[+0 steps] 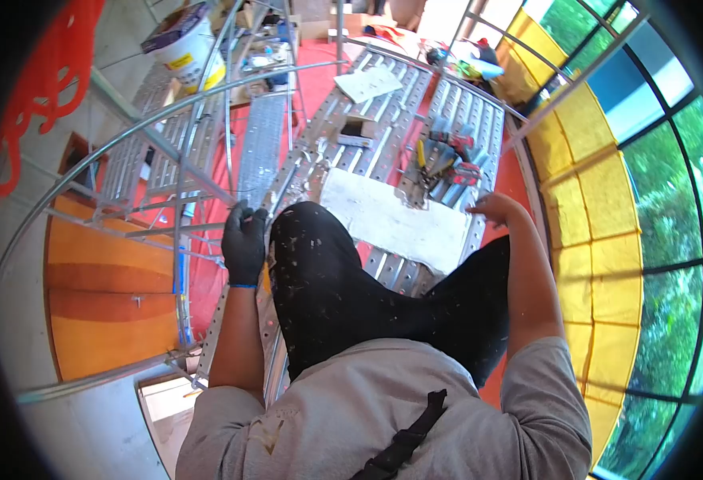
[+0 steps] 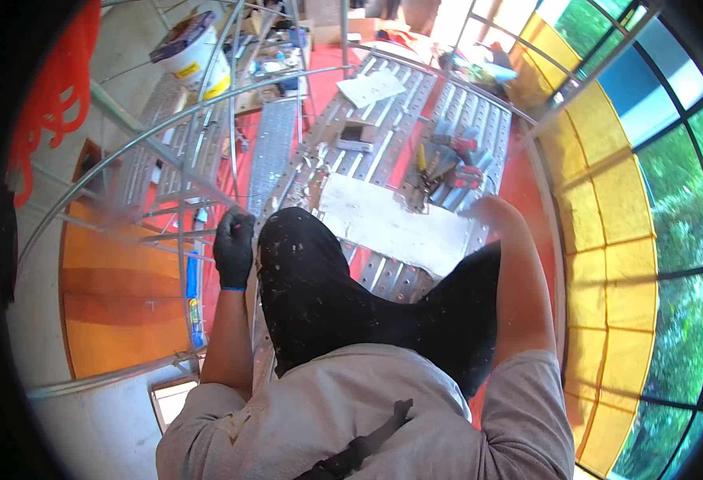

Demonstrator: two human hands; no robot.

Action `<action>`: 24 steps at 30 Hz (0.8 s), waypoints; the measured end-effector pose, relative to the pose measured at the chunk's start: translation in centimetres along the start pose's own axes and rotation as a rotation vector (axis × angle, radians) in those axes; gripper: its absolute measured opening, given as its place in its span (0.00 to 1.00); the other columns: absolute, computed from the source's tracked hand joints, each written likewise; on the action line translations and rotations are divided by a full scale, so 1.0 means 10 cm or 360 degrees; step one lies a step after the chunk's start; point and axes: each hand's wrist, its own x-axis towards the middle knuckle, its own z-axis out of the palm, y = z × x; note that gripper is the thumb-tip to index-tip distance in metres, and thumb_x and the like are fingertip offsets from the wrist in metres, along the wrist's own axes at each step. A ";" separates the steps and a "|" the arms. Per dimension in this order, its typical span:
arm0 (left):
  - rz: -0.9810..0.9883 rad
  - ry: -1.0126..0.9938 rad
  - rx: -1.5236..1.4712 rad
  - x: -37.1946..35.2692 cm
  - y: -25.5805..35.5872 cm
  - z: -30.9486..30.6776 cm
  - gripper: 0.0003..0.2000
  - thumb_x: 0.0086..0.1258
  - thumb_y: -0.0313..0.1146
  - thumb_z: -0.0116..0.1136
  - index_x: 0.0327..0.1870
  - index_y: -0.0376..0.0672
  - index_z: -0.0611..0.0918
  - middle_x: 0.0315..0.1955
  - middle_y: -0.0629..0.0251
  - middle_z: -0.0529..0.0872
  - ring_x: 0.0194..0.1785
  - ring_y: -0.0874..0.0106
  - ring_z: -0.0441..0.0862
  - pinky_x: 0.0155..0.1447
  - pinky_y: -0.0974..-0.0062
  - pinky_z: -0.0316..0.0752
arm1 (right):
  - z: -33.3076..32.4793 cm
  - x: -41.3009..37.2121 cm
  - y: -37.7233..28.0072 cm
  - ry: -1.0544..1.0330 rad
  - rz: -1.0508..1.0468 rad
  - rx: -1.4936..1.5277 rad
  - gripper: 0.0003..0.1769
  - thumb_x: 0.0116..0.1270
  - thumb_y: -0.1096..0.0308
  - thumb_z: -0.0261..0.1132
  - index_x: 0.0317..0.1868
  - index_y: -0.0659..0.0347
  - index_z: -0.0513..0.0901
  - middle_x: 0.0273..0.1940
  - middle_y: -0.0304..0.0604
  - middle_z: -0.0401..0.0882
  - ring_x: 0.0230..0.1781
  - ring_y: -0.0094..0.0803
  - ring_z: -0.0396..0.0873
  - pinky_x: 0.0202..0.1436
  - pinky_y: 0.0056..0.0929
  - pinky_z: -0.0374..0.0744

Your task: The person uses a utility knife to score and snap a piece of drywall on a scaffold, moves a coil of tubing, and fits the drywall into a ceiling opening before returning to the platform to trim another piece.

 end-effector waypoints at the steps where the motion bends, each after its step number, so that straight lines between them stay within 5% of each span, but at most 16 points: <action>1: -0.0071 -0.0001 -0.0131 -0.03 -0.06 -0.03 0.24 0.71 0.45 0.71 0.57 0.35 0.83 0.40 0.59 0.88 0.46 0.70 0.84 0.54 0.69 0.78 | 0.03 0.06 -0.02 0.0064 -0.0051 -0.0087 0.46 0.65 0.35 0.71 0.69 0.66 0.77 0.55 0.55 0.85 0.48 0.44 0.87 0.45 0.47 0.90; 8: -0.0350 0.0084 -0.0091 -0.51 -0.62 -0.27 0.26 0.70 0.44 0.71 0.61 0.31 0.82 0.45 0.57 0.90 0.48 0.69 0.86 0.55 0.69 0.80 | 0.01 0.26 0.01 0.0164 -0.0259 -0.0013 0.41 0.67 0.39 0.72 0.67 0.65 0.80 0.46 0.53 0.88 0.42 0.44 0.89 0.42 0.44 0.89; 13: -0.0276 -0.0289 0.0538 -0.81 -0.56 -0.48 0.30 0.67 0.55 0.67 0.59 0.37 0.84 0.49 0.48 0.90 0.53 0.57 0.89 0.58 0.63 0.81 | 0.04 0.31 0.17 0.0149 -0.0148 0.0315 0.35 0.69 0.42 0.70 0.65 0.61 0.81 0.53 0.44 0.86 0.50 0.41 0.86 0.47 0.47 0.86; 15: -0.0478 -0.0689 0.0899 -0.97 -0.80 -0.63 0.29 0.68 0.57 0.64 0.59 0.40 0.85 0.52 0.50 0.90 0.55 0.54 0.87 0.62 0.60 0.79 | 0.05 0.25 0.23 0.0064 -0.0026 0.0366 0.36 0.68 0.42 0.70 0.66 0.59 0.80 0.53 0.43 0.85 0.49 0.39 0.84 0.45 0.42 0.83; 20: -0.1149 -0.0809 0.1064 -1.77 -1.62 -1.19 0.28 0.67 0.58 0.62 0.56 0.42 0.88 0.56 0.48 0.88 0.60 0.50 0.84 0.66 0.57 0.77 | 0.04 0.52 0.67 -0.0125 0.0264 0.0682 0.30 0.69 0.44 0.70 0.62 0.56 0.79 0.51 0.44 0.83 0.40 0.36 0.83 0.41 0.40 0.83; 24: -0.1671 -0.1019 0.1205 -2.70 -2.19 -1.54 0.29 0.69 0.57 0.61 0.59 0.41 0.85 0.58 0.50 0.87 0.64 0.57 0.83 0.67 0.59 0.76 | 0.06 0.69 0.99 -0.0267 0.0376 0.0649 0.42 0.69 0.45 0.72 0.72 0.66 0.71 0.58 0.60 0.80 0.46 0.49 0.85 0.47 0.45 0.85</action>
